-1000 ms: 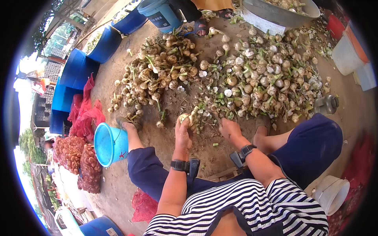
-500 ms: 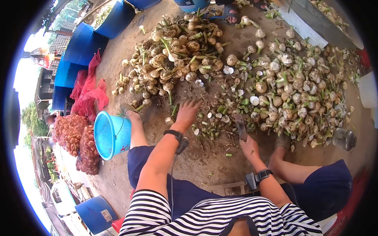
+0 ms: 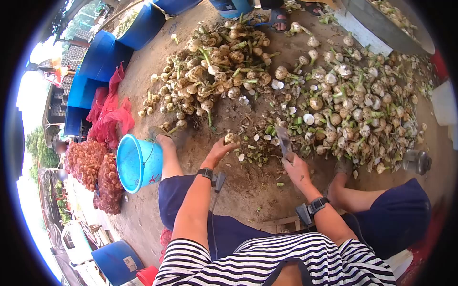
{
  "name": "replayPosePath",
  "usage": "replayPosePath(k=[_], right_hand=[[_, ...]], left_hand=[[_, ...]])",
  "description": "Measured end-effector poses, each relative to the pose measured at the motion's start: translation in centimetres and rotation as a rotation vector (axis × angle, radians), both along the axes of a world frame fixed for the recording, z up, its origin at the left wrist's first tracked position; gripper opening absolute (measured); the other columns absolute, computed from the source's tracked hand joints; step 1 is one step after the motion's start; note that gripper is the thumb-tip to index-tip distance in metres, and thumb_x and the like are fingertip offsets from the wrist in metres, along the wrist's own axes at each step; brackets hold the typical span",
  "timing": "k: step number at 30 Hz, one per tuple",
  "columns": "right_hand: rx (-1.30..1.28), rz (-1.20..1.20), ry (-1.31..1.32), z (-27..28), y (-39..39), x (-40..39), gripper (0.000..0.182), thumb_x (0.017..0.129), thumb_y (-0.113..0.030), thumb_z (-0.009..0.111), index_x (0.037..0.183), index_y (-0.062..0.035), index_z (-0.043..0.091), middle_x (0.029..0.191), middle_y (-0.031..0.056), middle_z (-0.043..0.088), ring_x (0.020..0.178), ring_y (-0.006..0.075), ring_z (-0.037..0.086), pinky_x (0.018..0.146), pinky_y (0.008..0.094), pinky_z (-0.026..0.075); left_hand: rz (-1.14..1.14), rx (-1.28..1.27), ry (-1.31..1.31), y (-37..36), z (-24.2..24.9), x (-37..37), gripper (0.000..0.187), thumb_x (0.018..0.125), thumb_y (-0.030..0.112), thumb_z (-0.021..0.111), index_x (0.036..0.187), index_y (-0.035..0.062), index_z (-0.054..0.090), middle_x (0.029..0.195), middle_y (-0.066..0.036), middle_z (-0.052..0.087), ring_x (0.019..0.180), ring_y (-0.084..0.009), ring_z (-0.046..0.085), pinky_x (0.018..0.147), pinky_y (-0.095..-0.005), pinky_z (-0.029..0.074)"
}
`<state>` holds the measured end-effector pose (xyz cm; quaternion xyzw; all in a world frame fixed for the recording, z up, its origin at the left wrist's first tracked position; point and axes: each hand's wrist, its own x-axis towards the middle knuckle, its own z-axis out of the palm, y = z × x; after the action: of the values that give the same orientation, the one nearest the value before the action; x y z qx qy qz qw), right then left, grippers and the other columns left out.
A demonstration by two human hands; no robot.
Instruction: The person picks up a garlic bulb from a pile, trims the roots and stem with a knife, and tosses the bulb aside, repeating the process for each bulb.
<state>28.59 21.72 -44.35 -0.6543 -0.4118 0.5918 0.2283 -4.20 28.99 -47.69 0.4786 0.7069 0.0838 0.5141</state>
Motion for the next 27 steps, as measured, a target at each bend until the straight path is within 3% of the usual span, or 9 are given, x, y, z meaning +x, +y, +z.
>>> replayPosePath(k=[2, 3, 5, 10, 15, 19, 22, 25, 27], right_hand=[[0.452, 0.082, -0.192, -0.8, -0.3, -0.4, 0.029, 0.088, -0.022, 0.063, 0.107, 0.0, 0.061, 0.088, 0.0187, 0.068, 0.073, 0.0324, 0.067, 0.065, 0.0389, 0.051], [0.675, 0.127, -0.294, -0.8, -0.4, -0.5, 0.027, 0.088, -0.021, 0.063, 0.105, -0.0003, 0.061, 0.086, 0.0185, 0.067, 0.07, 0.0323, 0.067, 0.063, 0.0392, 0.052], [0.699, 0.205, -0.362, 1.8, -0.4, -0.8, 0.021, 0.087, -0.018, 0.063, 0.099, -0.0014, 0.06, 0.083, 0.0177, 0.066, 0.067, 0.0324, 0.065, 0.062, 0.0404, 0.053], [1.116, 0.404, -0.415, 6.1, -2.0, -0.9, 0.018, 0.081, -0.014, 0.066, 0.096, -0.008, 0.06, 0.078, 0.0068, 0.059, 0.066, 0.0254, 0.064, 0.057, 0.0356, 0.053], [1.148, 0.414, -0.462, 6.2, -3.7, -0.2, 0.022, 0.079, -0.015, 0.068, 0.098, -0.0089, 0.059, 0.08, 0.0062, 0.058, 0.068, 0.0251, 0.064, 0.059, 0.0352, 0.052], [1.167, 0.361, -0.416, 6.3, -4.2, 0.2, 0.019, 0.081, -0.015, 0.065, 0.098, -0.009, 0.059, 0.081, 0.0075, 0.06, 0.07, 0.028, 0.064, 0.061, 0.0379, 0.053], [0.773, 0.439, -0.663, 1.2, -3.2, 2.2, 0.016, 0.083, -0.015, 0.062, 0.098, -0.0088, 0.059, 0.082, 0.011, 0.063, 0.072, 0.0328, 0.064, 0.064, 0.0421, 0.053], [0.223, 0.345, -0.579, -1.2, -3.1, 6.5, 0.019, 0.086, -0.017, 0.057, 0.099, -0.0027, 0.058, 0.083, 0.0205, 0.065, 0.076, 0.0382, 0.064, 0.068, 0.0451, 0.051], [0.368, 0.27, -0.519, 0.0, -2.6, 5.7, 0.021, 0.087, -0.019, 0.056, 0.1, -0.0022, 0.058, 0.082, 0.0213, 0.064, 0.076, 0.0387, 0.063, 0.069, 0.0461, 0.05]], left_hand=[[0.238, 0.039, -0.548, -2.0, 1.7, 4.7, 0.076, 0.08, 0.043, 0.07, 0.136, -0.0027, 0.046, 0.138, -0.017, 0.047, 0.125, -0.0312, 0.048, 0.105, -0.0421, 0.038], [0.37, 0.096, -0.563, -3.5, 2.7, 7.0, 0.083, 0.079, 0.042, 0.071, 0.142, -0.0003, 0.037, 0.135, -0.016, 0.051, 0.124, -0.0265, 0.05, 0.105, -0.0397, 0.038], [0.314, 0.176, -0.6, -5.5, 5.7, 10.1, 0.077, 0.082, 0.04, 0.07, 0.139, 0.0004, 0.038, 0.126, -0.012, 0.057, 0.115, -0.0221, 0.055, 0.1, -0.0359, 0.042], [0.168, 0.275, -0.611, -9.0, 8.1, 12.3, 0.053, 0.085, 0.038, 0.069, 0.119, 0.0016, 0.053, 0.106, -0.003, 0.059, 0.092, -0.0116, 0.054, 0.08, -0.028, 0.046], [0.109, 0.259, -0.418, -12.0, 11.3, 13.1, 0.039, 0.086, 0.036, 0.069, 0.108, 0.0037, 0.06, 0.091, 0.0, 0.058, 0.079, -0.0084, 0.049, 0.068, -0.0246, 0.043], [0.264, 0.263, -0.508, -13.4, 12.8, 14.8, 0.043, 0.086, 0.029, 0.069, 0.115, 0.0002, 0.058, 0.095, -0.001, 0.061, 0.083, -0.009, 0.054, 0.073, -0.0256, 0.046], [0.144, 0.455, -0.689, -14.2, 14.7, 16.2, 0.054, 0.083, 0.027, 0.07, 0.124, -0.0038, 0.053, 0.107, -0.005, 0.062, 0.095, -0.013, 0.058, 0.084, -0.0275, 0.047], [-0.051, 0.54, -0.808, -14.2, 17.7, 16.6, 0.075, 0.072, 0.03, 0.082, 0.132, -0.0019, 0.051, 0.118, -0.007, 0.06, 0.109, -0.0177, 0.056, 0.096, -0.0314, 0.045], [-0.074, 0.452, -0.77, -13.2, 20.2, 15.5, 0.08, 0.065, 0.033, 0.086, 0.131, 0.0009, 0.053, 0.115, -0.008, 0.061, 0.109, -0.02, 0.057, 0.096, -0.0337, 0.045]])
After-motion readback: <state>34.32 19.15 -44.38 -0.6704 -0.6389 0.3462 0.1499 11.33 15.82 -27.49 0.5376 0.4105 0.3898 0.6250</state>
